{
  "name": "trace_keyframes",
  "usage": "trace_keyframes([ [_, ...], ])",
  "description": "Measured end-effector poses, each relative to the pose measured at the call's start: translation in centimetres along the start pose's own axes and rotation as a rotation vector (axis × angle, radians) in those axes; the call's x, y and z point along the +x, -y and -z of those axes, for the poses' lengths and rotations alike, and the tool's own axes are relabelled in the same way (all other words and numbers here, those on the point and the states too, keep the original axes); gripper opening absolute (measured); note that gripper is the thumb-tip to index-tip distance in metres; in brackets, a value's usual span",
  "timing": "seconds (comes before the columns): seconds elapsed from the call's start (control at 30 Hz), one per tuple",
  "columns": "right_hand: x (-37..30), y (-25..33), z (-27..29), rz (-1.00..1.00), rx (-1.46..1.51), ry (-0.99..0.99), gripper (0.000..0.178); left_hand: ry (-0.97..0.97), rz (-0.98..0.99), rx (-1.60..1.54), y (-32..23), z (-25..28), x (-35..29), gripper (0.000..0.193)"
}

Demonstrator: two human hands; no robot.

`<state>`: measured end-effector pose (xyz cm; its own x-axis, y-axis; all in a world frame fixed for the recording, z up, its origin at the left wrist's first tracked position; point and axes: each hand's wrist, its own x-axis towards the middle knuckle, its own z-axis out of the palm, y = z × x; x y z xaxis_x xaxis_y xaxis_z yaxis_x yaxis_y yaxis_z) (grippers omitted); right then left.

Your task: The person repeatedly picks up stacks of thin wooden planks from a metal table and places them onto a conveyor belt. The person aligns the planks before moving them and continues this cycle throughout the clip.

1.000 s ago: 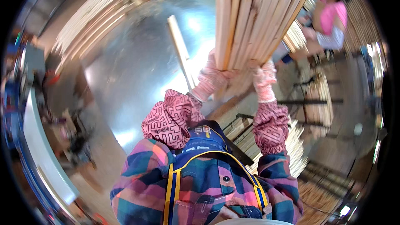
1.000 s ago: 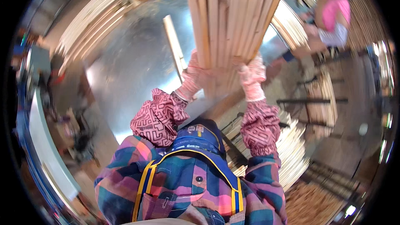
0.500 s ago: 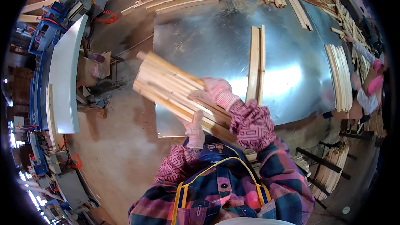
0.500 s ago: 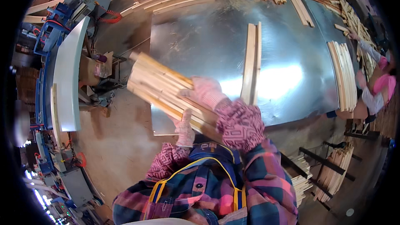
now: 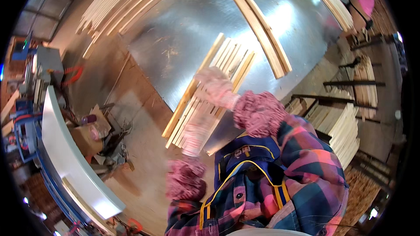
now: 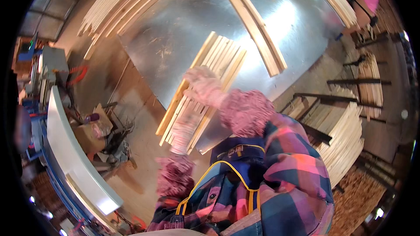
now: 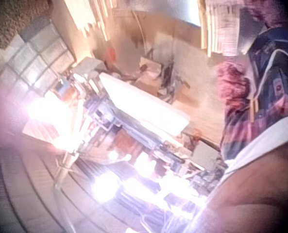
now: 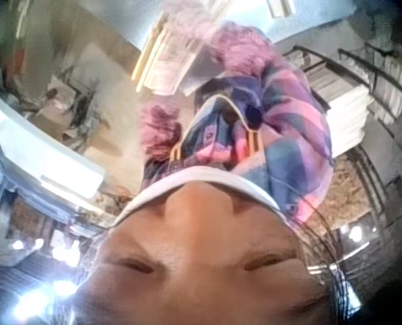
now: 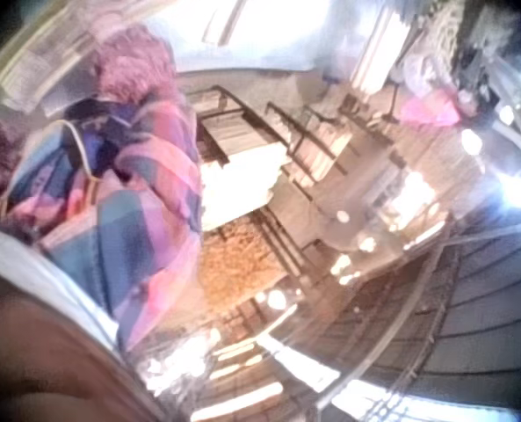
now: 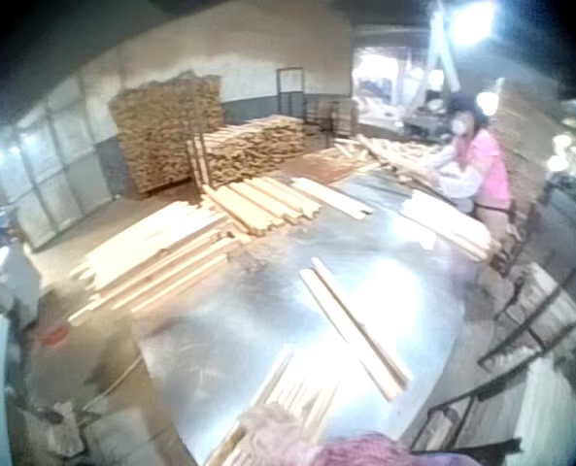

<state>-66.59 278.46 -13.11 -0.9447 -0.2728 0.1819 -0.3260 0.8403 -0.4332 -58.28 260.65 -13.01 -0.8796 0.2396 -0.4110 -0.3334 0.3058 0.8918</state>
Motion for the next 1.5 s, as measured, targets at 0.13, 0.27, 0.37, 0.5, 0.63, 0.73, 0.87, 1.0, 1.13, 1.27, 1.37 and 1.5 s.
trace_keyframes([
  [0.13,-7.4,-1.1,4.8,-0.999,0.259,-0.043,0.061,-0.283,-0.188,0.232,0.8,8.0,7.3,0.046],
  [0.27,-11.7,3.0,1.1,-0.993,0.348,0.146,0.08,-0.112,-0.257,0.788,1.1,7.6,10.2,0.053],
  [0.37,-12.1,4.5,-1.2,-0.997,0.451,0.255,0.076,0.071,0.011,0.615,0.0,6.1,8.8,0.053],
  [0.5,-11.5,4.9,0.8,-0.956,0.459,0.459,0.081,0.14,-0.402,0.881,0.3,5.2,8.6,0.058],
  [0.63,-12.4,5.0,3.6,-1.152,0.615,0.561,0.1,0.147,-0.39,0.555,2.7,2.8,8.6,0.074],
  [0.73,-15.2,4.3,4.0,-1.104,0.718,0.552,0.11,0.278,0.108,-0.184,3.5,0.2,6.0,0.084],
  [0.87,-19.4,3.2,5.4,-1.104,0.804,0.402,0.111,0.266,0.136,-0.189,2.3,-3.2,1.9,0.085],
  [1.0,-22.8,2.9,8.9,-1.091,0.905,0.095,0.11,0.269,0.115,-0.283,-1.3,-8.0,-1.2,0.085],
  [1.13,-28.1,0.3,12.7,-0.994,0.939,-0.177,0.111,0.278,-0.012,-0.214,-8.4,-14.7,-5.4,0.08],
  [1.27,-39.7,-3.6,16.7,-0.799,1.047,-0.624,0.108,0.377,-0.01,-0.098,-12.7,-26.3,-11.9,0.087],
  [1.37,-51.3,-7.0,20.4,-0.752,1.194,-0.666,0.101,0.548,0.368,-0.213,-13.5,-37.1,-16.1,0.09],
  [1.5,-67.5,-9.1,24.3,-1.117,1.718,-1.065,0.107,0.869,-0.012,-0.124,-10.9,-53.0,-22.1,0.098],
])
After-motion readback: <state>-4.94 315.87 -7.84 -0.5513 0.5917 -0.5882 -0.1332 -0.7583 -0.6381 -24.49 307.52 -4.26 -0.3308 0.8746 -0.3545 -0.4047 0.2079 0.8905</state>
